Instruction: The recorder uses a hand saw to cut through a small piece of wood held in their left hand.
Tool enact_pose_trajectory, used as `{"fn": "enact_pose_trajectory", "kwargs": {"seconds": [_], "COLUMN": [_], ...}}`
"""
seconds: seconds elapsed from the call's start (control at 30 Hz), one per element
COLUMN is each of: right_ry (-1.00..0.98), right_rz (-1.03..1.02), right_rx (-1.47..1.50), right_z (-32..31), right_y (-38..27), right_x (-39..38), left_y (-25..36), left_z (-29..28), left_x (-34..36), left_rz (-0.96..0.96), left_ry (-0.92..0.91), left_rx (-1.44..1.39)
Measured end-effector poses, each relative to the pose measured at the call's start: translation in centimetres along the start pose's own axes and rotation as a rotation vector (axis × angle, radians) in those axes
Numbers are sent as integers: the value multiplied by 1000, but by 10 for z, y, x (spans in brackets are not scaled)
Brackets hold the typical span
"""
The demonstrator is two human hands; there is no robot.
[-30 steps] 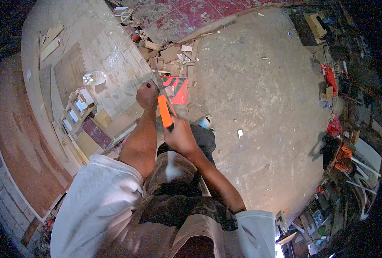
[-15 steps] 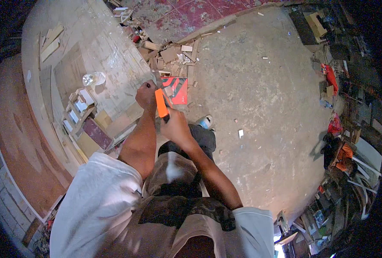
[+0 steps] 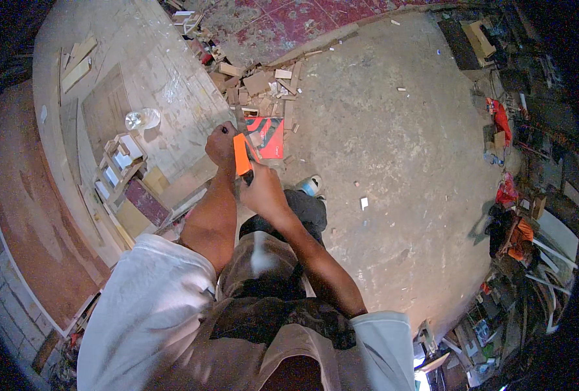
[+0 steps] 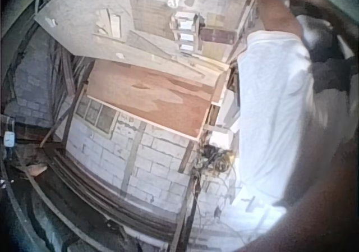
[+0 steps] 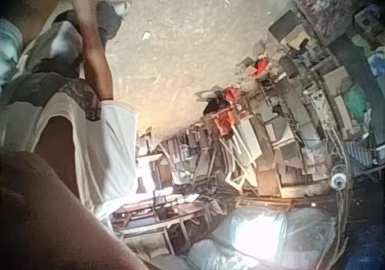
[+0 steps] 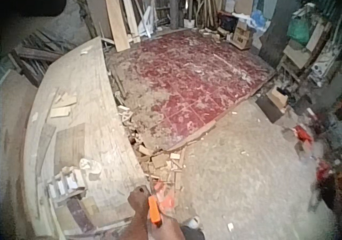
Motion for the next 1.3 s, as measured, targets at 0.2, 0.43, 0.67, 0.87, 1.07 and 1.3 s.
{"fn": "enact_pose_trajectory", "kwargs": {"seconds": [0.2, 0.43, 0.67, 0.87, 1.07, 1.3], "right_ry": [-100, 11, -153, -26, -122, -8], "right_rz": [-9, 7, 93, 52, 70, 10], "right_rx": [13, -28, -15, -30, -7, -36], "right_z": [-15, 7, -9, 10, 0, 13], "right_y": [-19, -11, -30, -16, -37, -6], "right_x": [-56, -3, -36, 28, -8, 41], "left_y": [-17, -7, -16, -16, -23, -5], "left_z": [-13, -1, -5, 8, 1, 11], "left_x": [2, 0, 1, 1, 1, 0], "left_rz": [38, 40, 28, 30, -14, 38], "left_ry": [86, 62, 87, 32, 33, 23], "left_rx": [34, -12, 26, -57, 9, -94]}}
Point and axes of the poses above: each hand's wrist, its own x-axis towards the middle knuckle, its own z-axis out of the palm, y = z × x, the point moved 8 cm from there along x, towards the middle knuckle, and after that the axes turned 14 degrees about z, right-handed, at the moved point
